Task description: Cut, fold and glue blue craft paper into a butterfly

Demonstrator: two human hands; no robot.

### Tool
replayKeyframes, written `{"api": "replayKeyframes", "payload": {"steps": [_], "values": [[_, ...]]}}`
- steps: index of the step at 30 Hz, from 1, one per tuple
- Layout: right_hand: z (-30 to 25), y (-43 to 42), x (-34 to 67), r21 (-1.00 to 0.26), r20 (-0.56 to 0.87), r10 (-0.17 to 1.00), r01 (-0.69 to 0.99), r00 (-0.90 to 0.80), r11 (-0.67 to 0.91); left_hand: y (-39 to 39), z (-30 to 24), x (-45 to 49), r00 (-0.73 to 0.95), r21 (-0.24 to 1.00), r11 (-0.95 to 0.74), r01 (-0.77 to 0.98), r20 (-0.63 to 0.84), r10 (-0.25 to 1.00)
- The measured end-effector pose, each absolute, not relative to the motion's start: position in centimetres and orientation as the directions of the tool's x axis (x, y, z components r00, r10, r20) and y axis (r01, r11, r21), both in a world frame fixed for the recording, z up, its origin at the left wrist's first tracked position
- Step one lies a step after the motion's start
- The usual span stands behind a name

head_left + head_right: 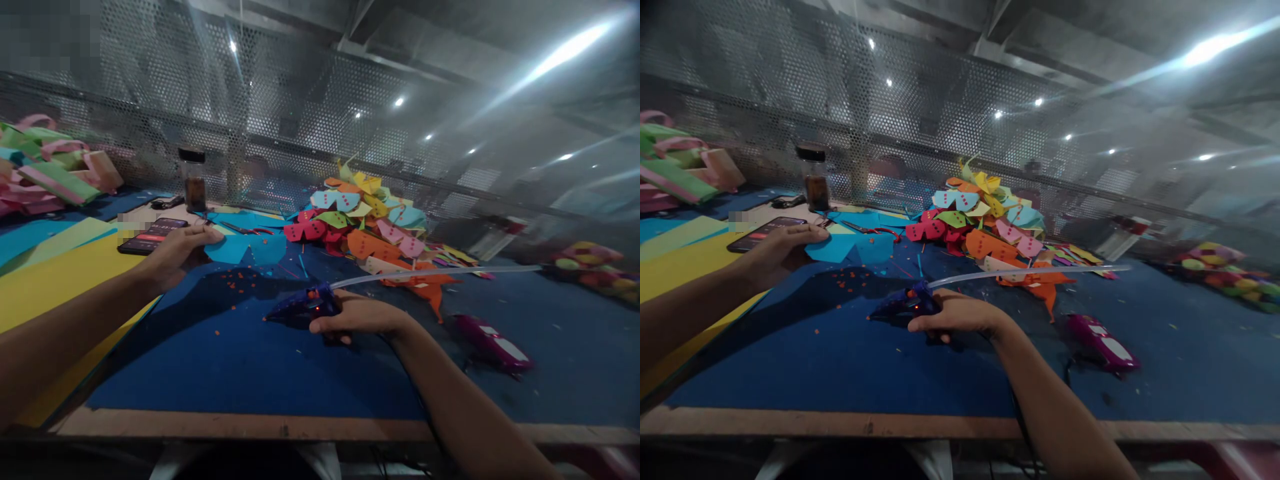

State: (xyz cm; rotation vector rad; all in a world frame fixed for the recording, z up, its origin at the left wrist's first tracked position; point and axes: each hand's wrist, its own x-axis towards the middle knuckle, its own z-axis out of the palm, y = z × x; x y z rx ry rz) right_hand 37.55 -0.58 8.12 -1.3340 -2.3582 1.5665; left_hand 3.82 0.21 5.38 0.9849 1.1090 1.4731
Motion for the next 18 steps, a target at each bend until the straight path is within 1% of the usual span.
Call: {"api": "replayKeyframes", "payload": {"steps": [10, 14, 18], "values": [[8.2, -0.8, 37.5, -0.815, -0.292, 0.736, 0.562, -0.610, 0.143, -0.1, 5.7, 4.1, -0.132, 0.970, -0.054, -0.238, 0.023, 0.991], [7.8, -0.8, 37.3, -0.870, -0.171, 0.801, 0.469, -0.574, 0.150, -0.3, 5.9, 4.4, -0.115, 0.971, -0.050, -0.233, 0.023, 0.993], [7.3, -0.9, 36.9, -0.903, -0.066, 0.862, 0.397, -0.503, 0.163, -0.4, 6.0, 4.5, -0.103, 0.972, -0.047, -0.232, 0.023, 0.994]]}}
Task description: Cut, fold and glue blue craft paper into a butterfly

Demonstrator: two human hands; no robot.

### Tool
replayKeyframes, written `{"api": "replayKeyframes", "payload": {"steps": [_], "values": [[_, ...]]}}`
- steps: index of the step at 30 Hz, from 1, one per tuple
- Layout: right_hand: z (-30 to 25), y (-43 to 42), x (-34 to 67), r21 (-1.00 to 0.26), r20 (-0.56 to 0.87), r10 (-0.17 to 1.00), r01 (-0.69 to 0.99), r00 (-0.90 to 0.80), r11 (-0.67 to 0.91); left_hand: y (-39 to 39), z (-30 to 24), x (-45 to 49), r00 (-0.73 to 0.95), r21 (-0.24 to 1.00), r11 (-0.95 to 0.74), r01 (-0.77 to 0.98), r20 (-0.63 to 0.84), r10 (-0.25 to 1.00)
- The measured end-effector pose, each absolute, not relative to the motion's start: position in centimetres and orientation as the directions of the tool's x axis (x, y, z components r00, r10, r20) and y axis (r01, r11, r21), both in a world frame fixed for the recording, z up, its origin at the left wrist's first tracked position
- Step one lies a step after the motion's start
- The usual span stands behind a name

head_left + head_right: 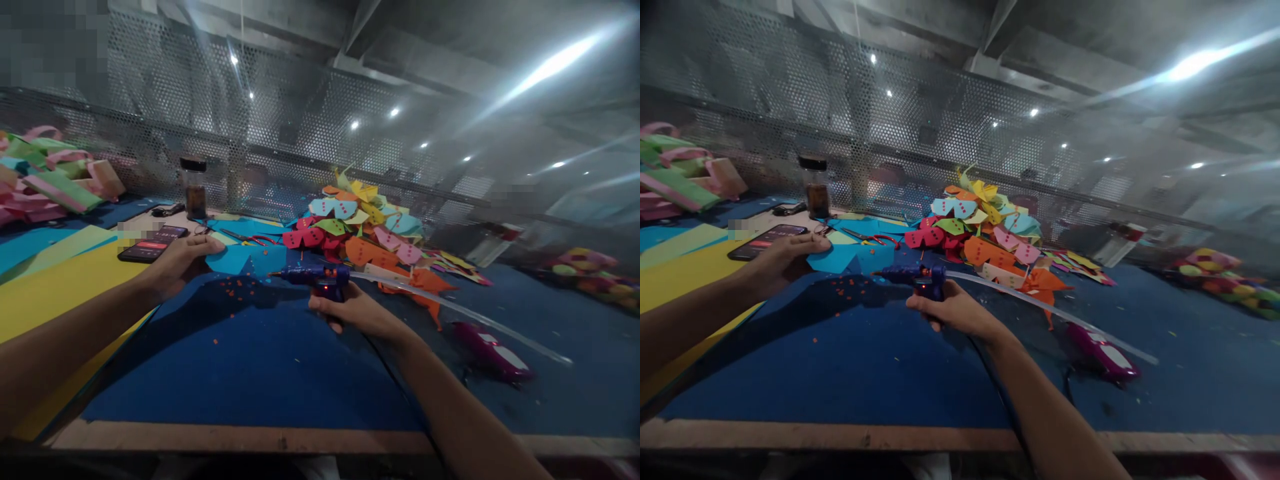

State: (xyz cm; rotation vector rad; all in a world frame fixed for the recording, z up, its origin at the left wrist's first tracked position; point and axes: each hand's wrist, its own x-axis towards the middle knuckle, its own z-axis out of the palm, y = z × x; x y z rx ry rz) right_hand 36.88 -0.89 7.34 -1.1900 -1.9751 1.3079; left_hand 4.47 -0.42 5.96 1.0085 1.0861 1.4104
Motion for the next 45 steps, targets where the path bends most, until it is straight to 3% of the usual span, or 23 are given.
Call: {"api": "replayKeyframes", "payload": {"steps": [6, 14, 31, 45], "values": [[6.6, -0.8, 36.4, -0.900, 0.056, 0.903, 0.369, -0.426, 0.230, -0.4, 5.7, 4.5, -0.094, 0.970, -0.043, -0.238, 0.022, 0.995], [6.6, -1.0, 36.0, -0.884, 0.101, 0.900, 0.376, -0.424, 0.276, -0.5, 5.6, 4.6, -0.084, 0.972, -0.038, -0.234, 0.019, 0.996], [6.5, -0.7, 36.2, -0.789, 0.070, 0.890, 0.521, -0.451, 0.326, -0.4, 5.5, 4.4, -0.068, 0.967, -0.037, -0.251, 0.021, 0.997], [7.0, -1.3, 35.7, -0.785, 0.065, 0.898, 0.534, -0.435, 0.315, -0.5, 5.7, 4.6, -0.078, 0.967, -0.030, -0.254, 0.010, 0.997]]}}
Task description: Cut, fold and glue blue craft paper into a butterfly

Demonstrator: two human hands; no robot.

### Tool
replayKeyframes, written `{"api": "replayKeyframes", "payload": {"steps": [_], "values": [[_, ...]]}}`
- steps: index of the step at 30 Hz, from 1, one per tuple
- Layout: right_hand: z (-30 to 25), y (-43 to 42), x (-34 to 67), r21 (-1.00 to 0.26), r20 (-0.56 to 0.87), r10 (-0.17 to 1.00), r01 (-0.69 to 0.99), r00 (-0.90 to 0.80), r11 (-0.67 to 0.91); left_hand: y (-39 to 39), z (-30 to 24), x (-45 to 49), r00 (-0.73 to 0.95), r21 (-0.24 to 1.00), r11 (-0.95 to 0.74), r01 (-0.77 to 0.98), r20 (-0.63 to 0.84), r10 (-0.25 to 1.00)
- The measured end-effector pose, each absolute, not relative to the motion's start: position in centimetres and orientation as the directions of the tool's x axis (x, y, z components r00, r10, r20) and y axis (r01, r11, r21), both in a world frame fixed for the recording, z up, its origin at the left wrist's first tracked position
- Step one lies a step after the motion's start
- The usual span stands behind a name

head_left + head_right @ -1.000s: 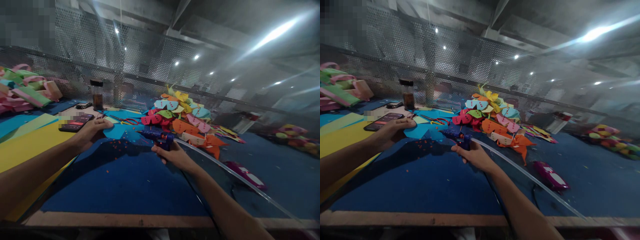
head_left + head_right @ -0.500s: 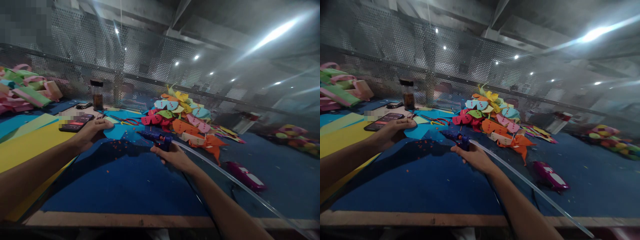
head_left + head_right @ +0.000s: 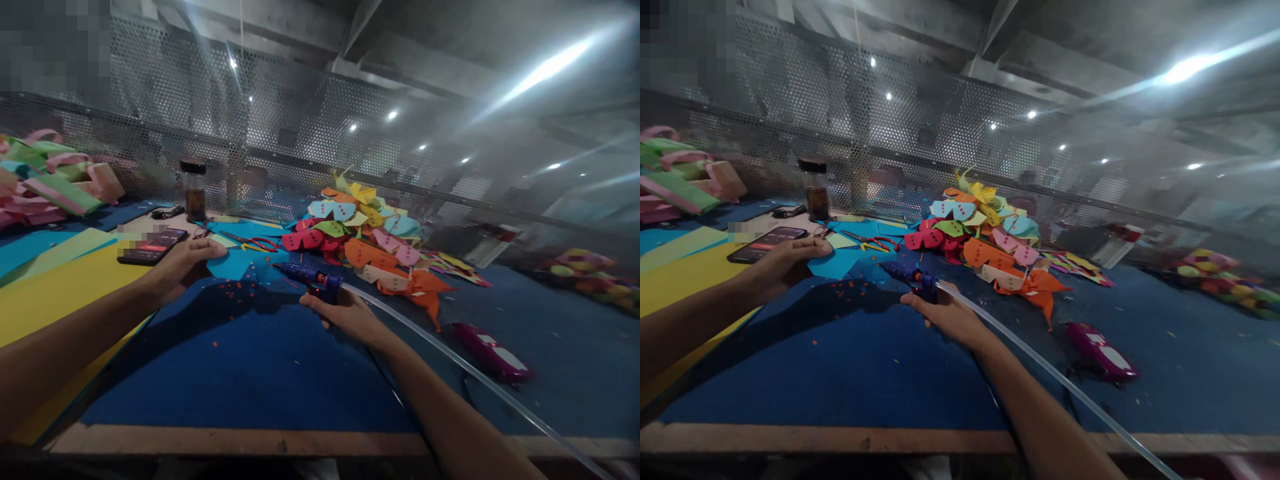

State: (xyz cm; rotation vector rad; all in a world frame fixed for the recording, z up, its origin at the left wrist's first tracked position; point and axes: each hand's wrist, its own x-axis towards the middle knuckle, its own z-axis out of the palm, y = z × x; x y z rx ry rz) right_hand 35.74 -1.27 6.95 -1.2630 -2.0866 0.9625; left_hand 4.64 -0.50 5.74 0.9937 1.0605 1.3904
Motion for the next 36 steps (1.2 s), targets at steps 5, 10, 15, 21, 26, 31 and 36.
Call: {"api": "replayKeyframes", "payload": {"steps": [5, 10, 15, 21, 26, 31, 36], "values": [[6.63, -1.20, 35.87, -0.781, 0.072, 0.898, 0.535, -0.434, 0.321, -0.56, 5.90, 4.75, -0.079, 0.966, -0.024, -0.259, 0.004, 0.997], [6.55, -1.13, 36.00, -0.781, 0.071, 0.895, 0.534, -0.440, 0.324, -0.55, 5.94, 4.79, -0.087, 0.966, -0.015, -0.259, -0.008, 0.996], [6.64, -1.19, 36.02, -0.773, 0.061, 0.904, 0.553, -0.423, 0.311, -0.63, 6.01, 4.85, -0.091, 0.965, -0.012, -0.261, -0.013, 0.996], [6.78, -1.33, 35.94, -0.788, 0.042, 0.913, 0.548, -0.406, 0.280, -0.78, 6.09, 4.81, -0.083, 0.966, -0.006, -0.260, -0.016, 0.996], [6.76, -1.35, 35.84, -0.794, 0.053, 0.915, 0.539, -0.401, 0.282, -0.62, 5.79, 4.73, -0.075, 0.963, -0.017, -0.268, -0.004, 0.997], [6.72, -1.43, 35.71, -0.800, 0.060, 0.912, 0.527, -0.405, 0.287, -0.28, 5.38, 4.54, -0.089, 0.964, -0.024, -0.263, 0.000, 0.996], [6.64, -1.42, 35.69, -0.828, 0.069, 0.907, 0.483, -0.416, 0.285, -0.30, 5.35, 4.57, -0.079, 0.961, -0.026, -0.275, 0.004, 0.997]]}}
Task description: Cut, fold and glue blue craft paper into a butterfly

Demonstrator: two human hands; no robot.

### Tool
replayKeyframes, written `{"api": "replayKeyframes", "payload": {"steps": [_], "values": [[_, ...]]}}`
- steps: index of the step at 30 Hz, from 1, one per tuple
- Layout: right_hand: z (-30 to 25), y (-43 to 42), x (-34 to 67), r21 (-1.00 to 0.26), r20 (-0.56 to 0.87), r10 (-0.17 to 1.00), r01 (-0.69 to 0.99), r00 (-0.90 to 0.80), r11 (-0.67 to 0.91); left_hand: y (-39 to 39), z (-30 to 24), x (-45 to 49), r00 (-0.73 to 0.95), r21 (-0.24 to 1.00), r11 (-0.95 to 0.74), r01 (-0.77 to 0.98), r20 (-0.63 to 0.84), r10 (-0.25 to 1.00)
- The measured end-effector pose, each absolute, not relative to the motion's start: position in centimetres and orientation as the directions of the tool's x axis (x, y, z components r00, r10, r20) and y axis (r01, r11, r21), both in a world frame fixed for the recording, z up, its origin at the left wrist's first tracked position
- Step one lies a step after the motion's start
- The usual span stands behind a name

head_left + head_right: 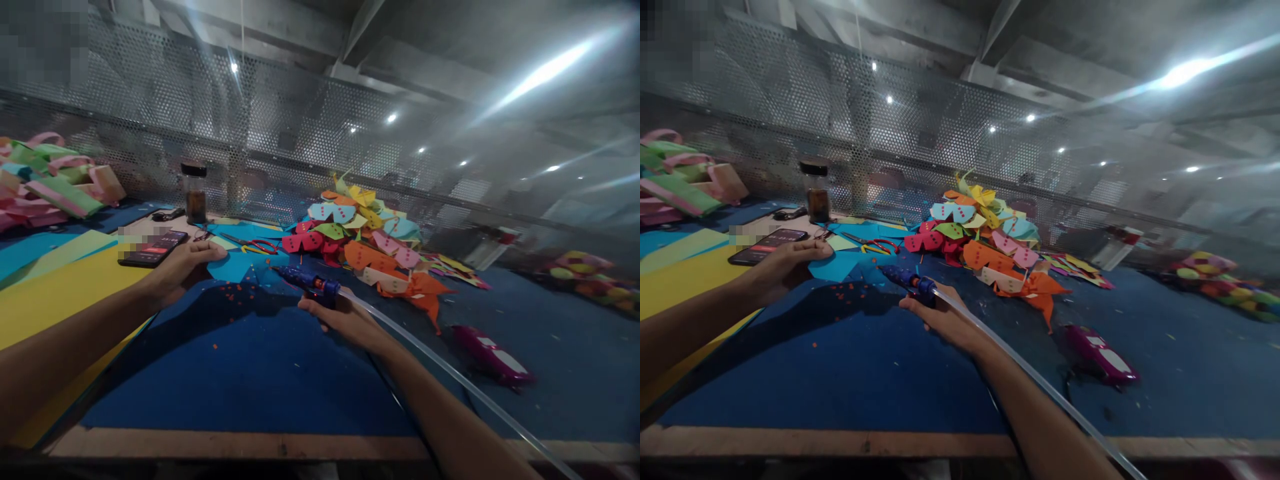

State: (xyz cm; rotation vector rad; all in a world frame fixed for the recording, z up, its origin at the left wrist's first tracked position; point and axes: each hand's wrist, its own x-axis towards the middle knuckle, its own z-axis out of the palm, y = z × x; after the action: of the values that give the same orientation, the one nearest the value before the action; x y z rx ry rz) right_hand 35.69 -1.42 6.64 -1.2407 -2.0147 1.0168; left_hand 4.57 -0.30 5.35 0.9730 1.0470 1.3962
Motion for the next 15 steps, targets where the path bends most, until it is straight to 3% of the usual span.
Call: {"api": "replayKeyframes", "payload": {"steps": [15], "values": [[6.72, -1.47, 35.61, -0.833, 0.098, 0.904, 0.463, -0.416, 0.303, -0.59, 5.76, 4.60, -0.054, 0.959, -0.004, -0.285, -0.012, 0.998]]}}
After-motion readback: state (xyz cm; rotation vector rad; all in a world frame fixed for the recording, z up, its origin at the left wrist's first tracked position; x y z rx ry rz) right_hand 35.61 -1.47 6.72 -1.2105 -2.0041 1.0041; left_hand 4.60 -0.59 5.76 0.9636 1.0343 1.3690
